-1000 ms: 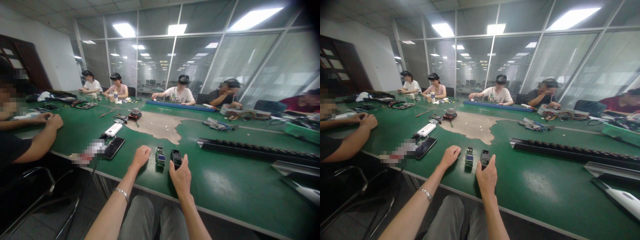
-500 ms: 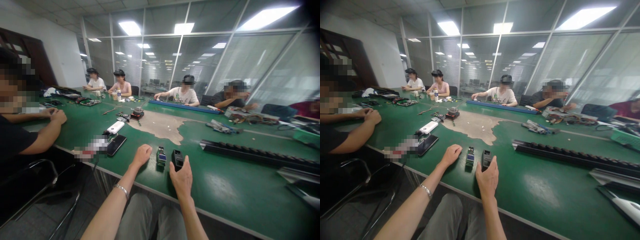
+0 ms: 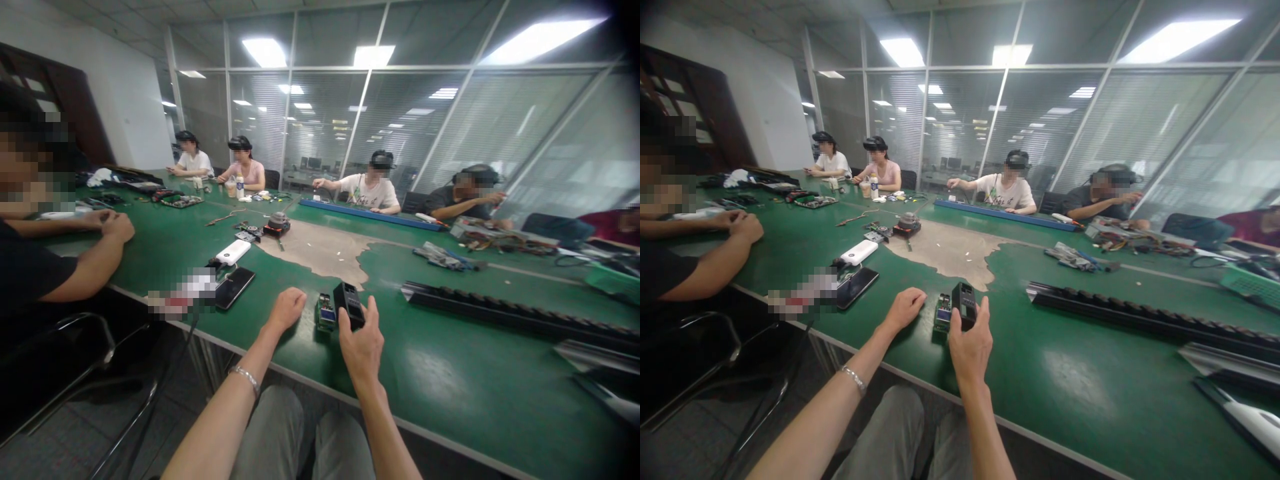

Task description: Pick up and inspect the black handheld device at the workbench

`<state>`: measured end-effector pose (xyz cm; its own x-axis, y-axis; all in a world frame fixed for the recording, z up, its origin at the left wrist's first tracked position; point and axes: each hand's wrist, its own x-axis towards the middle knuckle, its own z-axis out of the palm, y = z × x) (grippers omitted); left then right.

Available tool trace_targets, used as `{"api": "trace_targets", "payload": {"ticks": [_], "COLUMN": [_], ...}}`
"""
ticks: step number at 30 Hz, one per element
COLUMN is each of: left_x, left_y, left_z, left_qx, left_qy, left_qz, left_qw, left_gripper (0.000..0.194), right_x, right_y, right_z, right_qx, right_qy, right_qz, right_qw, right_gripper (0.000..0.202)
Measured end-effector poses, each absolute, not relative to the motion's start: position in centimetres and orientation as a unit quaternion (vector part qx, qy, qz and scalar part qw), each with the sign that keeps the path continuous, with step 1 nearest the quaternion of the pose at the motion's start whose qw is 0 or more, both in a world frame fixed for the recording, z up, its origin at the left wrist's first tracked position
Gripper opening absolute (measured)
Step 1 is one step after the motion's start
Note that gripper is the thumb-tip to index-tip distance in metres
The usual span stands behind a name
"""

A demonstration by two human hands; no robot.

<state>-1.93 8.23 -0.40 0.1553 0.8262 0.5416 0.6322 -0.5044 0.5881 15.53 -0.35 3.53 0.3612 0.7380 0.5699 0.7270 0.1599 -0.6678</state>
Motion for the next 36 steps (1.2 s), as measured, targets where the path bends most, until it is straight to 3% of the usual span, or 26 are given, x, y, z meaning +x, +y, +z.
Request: {"api": "trace_targets", "payload": {"ticks": [6, 18, 36], "left_x": [-2.0, -2.0, -2.0], "left_y": [8.2, 8.3, 8.5], "left_z": [-0.4, -0.4, -0.4], "left_qx": [0.747, 0.753, 0.761], "left_qy": [0.485, 0.484, 0.471], "left_qz": [0.439, 0.433, 0.434], "left_qw": [0.117, 0.107, 0.106], "left_gripper": [0.029, 0.031, 0.030], "right_x": [13.3, 12.1, 12.6], "right_y": [0.8, 1.3, 0.8], "right_z": [4.7, 2.3, 0.1], "right_qx": [-0.622, -0.652, -0.634], "right_qy": [-0.603, -0.621, -0.636], "right_qz": [0.015, -0.005, 0.012], "right_qw": [0.500, 0.435, 0.441], "right_gripper": [0.075, 0.073, 0.080]}}
